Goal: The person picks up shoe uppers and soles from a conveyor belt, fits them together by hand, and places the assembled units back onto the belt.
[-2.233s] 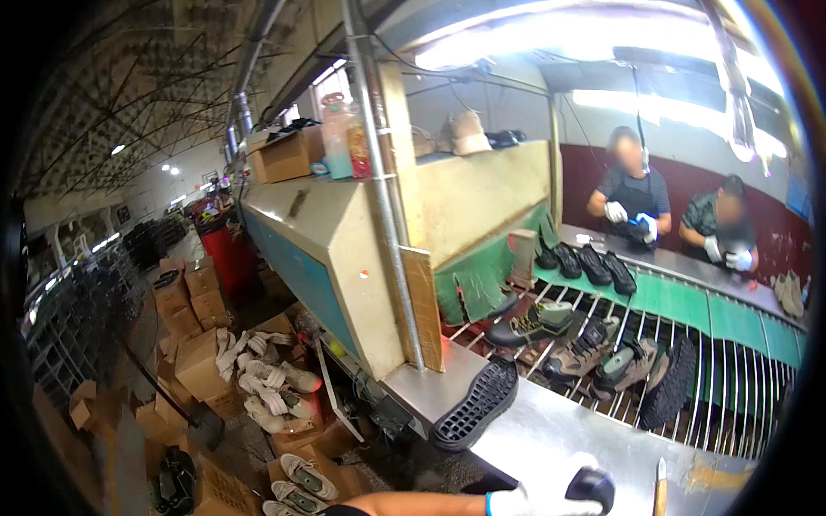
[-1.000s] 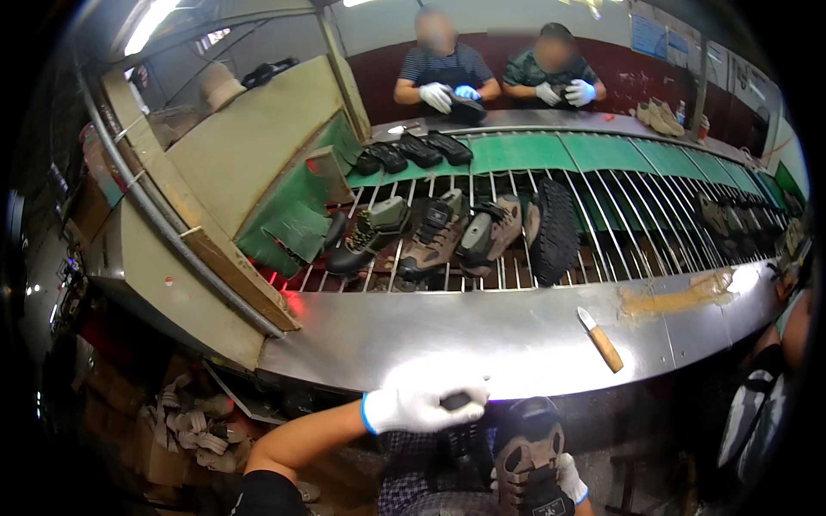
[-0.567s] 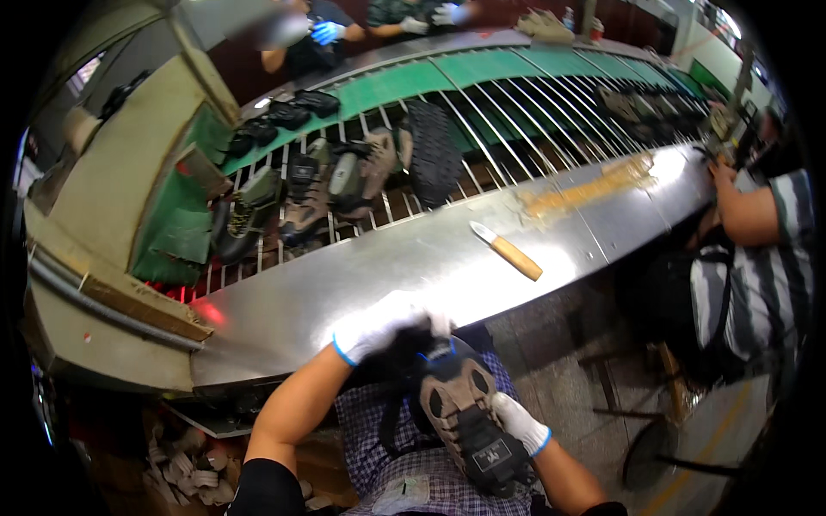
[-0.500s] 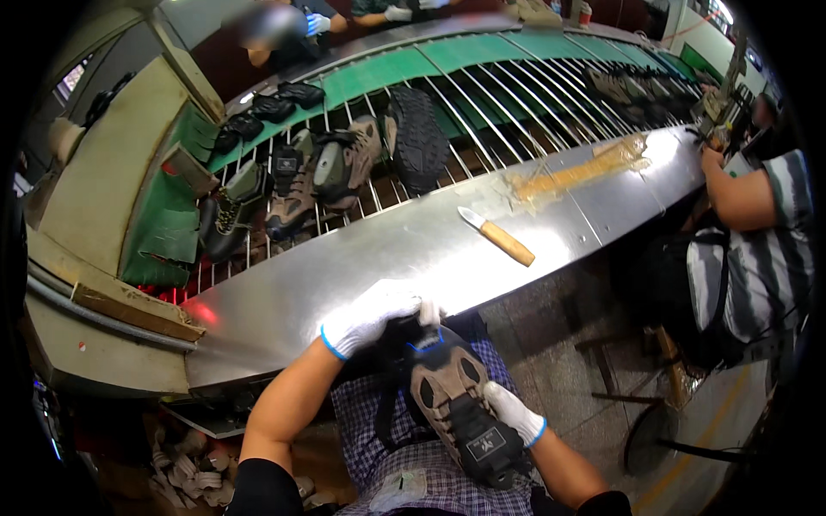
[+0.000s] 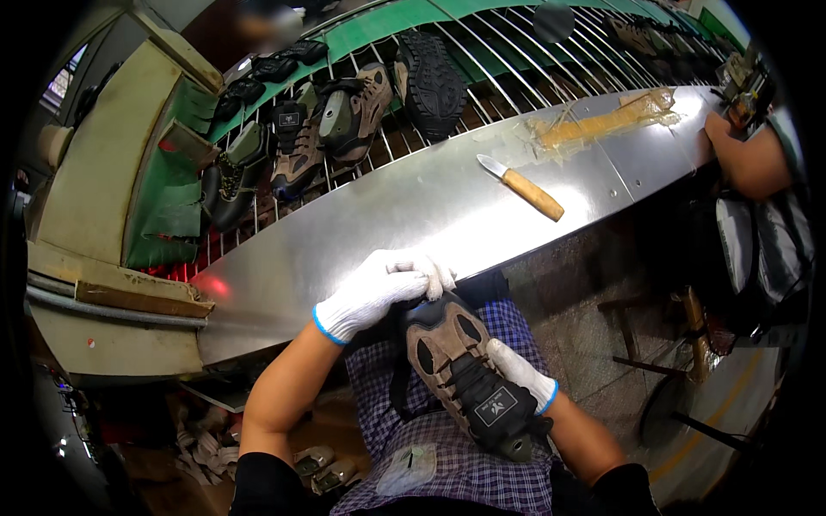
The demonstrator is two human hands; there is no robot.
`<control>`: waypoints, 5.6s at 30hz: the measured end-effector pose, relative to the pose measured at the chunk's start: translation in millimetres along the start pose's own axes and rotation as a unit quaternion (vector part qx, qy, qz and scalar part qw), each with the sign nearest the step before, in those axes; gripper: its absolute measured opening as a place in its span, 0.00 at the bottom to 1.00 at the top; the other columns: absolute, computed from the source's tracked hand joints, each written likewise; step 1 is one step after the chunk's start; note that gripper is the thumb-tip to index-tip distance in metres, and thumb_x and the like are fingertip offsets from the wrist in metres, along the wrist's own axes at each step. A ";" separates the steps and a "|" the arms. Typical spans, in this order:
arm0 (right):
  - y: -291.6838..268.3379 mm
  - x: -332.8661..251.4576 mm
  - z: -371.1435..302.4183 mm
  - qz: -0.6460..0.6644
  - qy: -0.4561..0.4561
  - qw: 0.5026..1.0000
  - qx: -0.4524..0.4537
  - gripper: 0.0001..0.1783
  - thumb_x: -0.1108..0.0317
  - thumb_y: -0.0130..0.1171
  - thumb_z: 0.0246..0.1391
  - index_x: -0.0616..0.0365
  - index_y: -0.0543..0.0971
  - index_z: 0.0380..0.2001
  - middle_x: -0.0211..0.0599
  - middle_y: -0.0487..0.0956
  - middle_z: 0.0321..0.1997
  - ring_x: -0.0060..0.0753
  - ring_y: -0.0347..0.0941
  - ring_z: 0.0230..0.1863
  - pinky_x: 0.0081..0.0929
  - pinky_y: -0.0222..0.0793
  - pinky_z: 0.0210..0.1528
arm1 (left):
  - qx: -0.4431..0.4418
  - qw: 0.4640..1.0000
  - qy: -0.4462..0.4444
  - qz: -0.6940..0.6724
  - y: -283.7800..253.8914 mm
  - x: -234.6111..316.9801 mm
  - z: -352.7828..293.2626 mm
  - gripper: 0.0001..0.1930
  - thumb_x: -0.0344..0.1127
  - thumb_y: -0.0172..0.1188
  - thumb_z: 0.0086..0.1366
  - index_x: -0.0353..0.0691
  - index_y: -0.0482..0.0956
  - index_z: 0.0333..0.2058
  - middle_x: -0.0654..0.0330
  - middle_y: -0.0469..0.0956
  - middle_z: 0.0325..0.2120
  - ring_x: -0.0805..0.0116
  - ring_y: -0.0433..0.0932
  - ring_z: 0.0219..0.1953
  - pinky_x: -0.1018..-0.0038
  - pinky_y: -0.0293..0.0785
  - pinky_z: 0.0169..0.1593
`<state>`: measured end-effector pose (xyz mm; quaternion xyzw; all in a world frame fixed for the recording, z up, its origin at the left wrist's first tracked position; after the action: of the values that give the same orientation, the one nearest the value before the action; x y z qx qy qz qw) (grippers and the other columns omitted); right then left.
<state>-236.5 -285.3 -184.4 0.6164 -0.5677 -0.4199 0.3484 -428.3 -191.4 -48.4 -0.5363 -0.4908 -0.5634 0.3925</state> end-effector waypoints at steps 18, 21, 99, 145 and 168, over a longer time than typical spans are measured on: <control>20.1 -12.5 -3.8 -0.068 -0.038 0.996 0.050 0.38 0.44 0.51 0.76 0.62 0.63 0.75 0.50 0.77 0.68 0.40 0.82 0.61 0.38 0.86 0.60 | -0.025 1.000 0.000 0.015 -0.1 2.5 -4.3 0.10 0.38 0.65 0.69 0.37 0.84 0.32 0.57 0.84 0.39 0.59 0.81 0.54 0.60 0.74 0.65; 15.3 -15.9 -2.6 -0.094 -0.056 0.993 0.052 0.38 0.45 0.51 0.77 0.63 0.63 0.75 0.51 0.78 0.67 0.39 0.83 0.60 0.37 0.86 0.59 | -0.025 0.999 0.001 0.022 0.2 3.4 -4.4 0.11 0.38 0.66 0.70 0.37 0.84 0.32 0.57 0.84 0.40 0.60 0.81 0.54 0.60 0.74 0.64; -39.7 46.8 -33.7 0.114 -0.058 0.992 -0.021 0.50 0.27 0.52 0.67 0.57 0.67 0.75 0.52 0.72 0.72 0.57 0.74 0.69 0.63 0.74 0.66 | 0.000 0.988 0.075 0.138 35.0 16.1 -50.9 0.33 0.25 0.59 0.68 0.39 0.69 0.73 0.46 0.74 0.69 0.56 0.74 0.70 0.63 0.67 0.75; 242.6 -45.2 -33.6 -0.898 -0.275 0.328 0.102 0.30 0.69 0.69 0.49 0.61 0.79 0.59 0.58 0.77 0.62 0.53 0.84 0.51 0.41 0.84 0.50 | 0.064 0.990 -0.076 0.103 -74.3 -4.0 -140.6 0.42 0.41 0.85 0.51 0.35 0.77 0.64 0.52 0.79 0.58 0.60 0.77 0.61 0.65 0.71 0.68; 232.4 -68.9 31.4 -0.860 -0.087 0.500 0.058 0.39 0.59 0.60 0.65 0.61 0.61 0.74 0.63 0.80 0.55 0.62 0.84 0.48 0.51 0.83 0.49 | 0.010 0.949 -0.038 0.313 -71.1 34.9 -129.4 0.37 0.47 0.78 0.62 0.37 0.76 0.65 0.50 0.81 0.59 0.55 0.79 0.63 0.63 0.73 0.67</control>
<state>-360.0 -241.6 22.0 0.7798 0.1918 -0.5303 -0.2718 -529.6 -299.6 -15.8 -0.6800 -0.3187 -0.3862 0.5356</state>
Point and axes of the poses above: each hand's wrist, its own z-axis towards the middle knuckle, its own y-axis out of the palm, x = y × z, the point moved 10 cm from there along z, towards the middle knuckle
